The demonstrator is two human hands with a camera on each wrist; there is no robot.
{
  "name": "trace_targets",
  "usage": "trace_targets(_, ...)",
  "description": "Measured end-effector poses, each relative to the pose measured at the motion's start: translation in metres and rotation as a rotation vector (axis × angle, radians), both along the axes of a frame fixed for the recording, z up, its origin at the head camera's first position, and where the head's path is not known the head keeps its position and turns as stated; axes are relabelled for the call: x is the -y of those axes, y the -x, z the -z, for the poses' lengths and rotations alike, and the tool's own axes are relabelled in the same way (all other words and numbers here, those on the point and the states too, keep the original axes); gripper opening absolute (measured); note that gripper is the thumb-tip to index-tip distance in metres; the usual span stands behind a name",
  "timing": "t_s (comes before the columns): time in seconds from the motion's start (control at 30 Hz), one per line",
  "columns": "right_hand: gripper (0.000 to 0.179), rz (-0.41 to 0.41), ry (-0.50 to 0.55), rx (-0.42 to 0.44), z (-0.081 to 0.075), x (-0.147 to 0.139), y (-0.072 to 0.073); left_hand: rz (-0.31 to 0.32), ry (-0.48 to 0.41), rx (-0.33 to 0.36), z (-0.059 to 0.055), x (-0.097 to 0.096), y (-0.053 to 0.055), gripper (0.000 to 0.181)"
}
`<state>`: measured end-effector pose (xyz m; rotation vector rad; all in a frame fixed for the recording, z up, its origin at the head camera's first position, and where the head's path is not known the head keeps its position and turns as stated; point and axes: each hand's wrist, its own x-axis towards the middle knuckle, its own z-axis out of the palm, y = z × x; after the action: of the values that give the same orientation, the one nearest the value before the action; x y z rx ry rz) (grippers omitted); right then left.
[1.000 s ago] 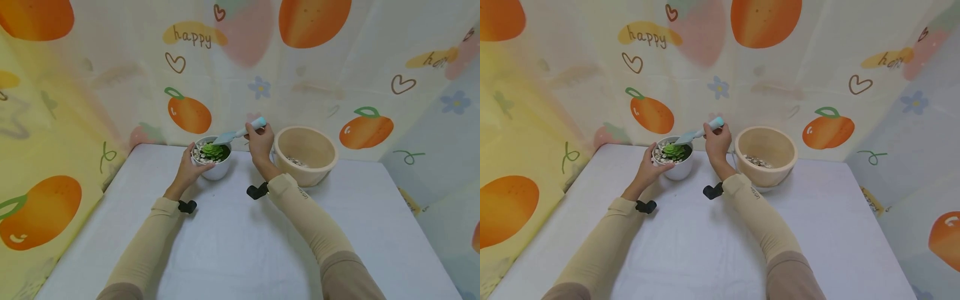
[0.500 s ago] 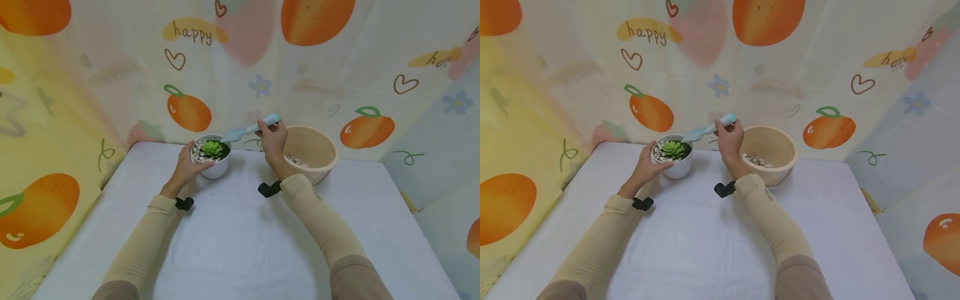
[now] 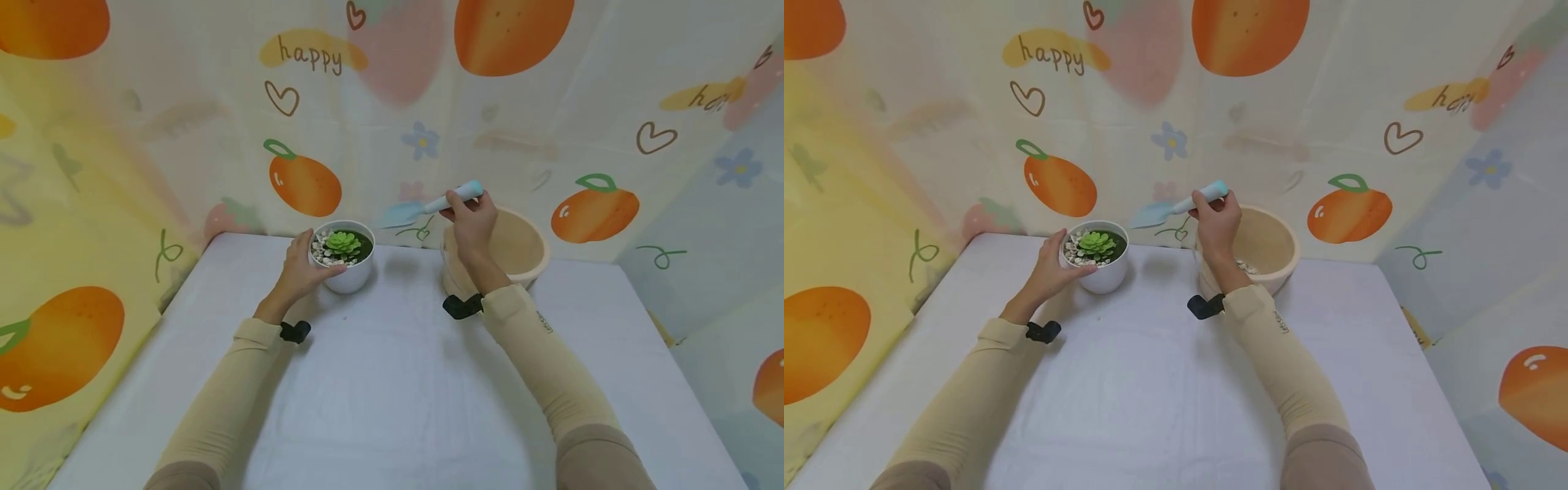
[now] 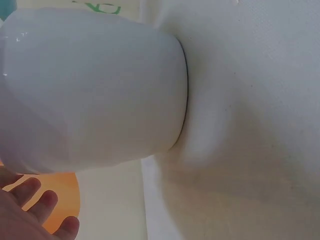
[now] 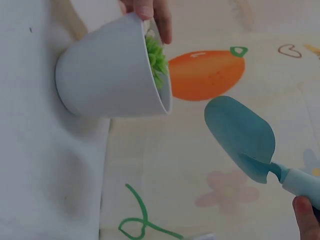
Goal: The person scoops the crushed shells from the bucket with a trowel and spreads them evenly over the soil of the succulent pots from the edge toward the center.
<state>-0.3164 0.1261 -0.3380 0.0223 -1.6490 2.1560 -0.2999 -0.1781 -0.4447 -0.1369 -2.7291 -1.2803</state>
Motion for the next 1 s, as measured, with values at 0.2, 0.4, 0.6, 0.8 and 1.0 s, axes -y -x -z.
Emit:
trace_targets(0.2,0.009,-0.003,0.023,0.003,-0.008,-0.016,-0.002,0.003,0.009,-0.024,-0.01,0.001,-0.002,0.108)
trace_targets(0.4,0.006,-0.018,0.058,0.02,-0.013,-0.031,-0.005,0.03,0.027,-0.065,-0.019,0.0,-0.004,0.107)
trace_targets(0.6,0.006,-0.018,0.075,0.018,-0.016,-0.047,-0.006,0.056,0.025,-0.108,-0.028,-0.005,-0.006,0.106)
trace_targets(0.8,0.005,-0.015,0.065,0.007,-0.02,-0.065,-0.008,0.103,-0.02,-0.151,-0.035,-0.016,-0.006,0.101)
trace_targets(1.0,0.007,-0.026,0.086,0.008,-0.028,-0.084,-0.011,0.135,0.002,-0.191,-0.045,-0.029,-0.006,0.095)
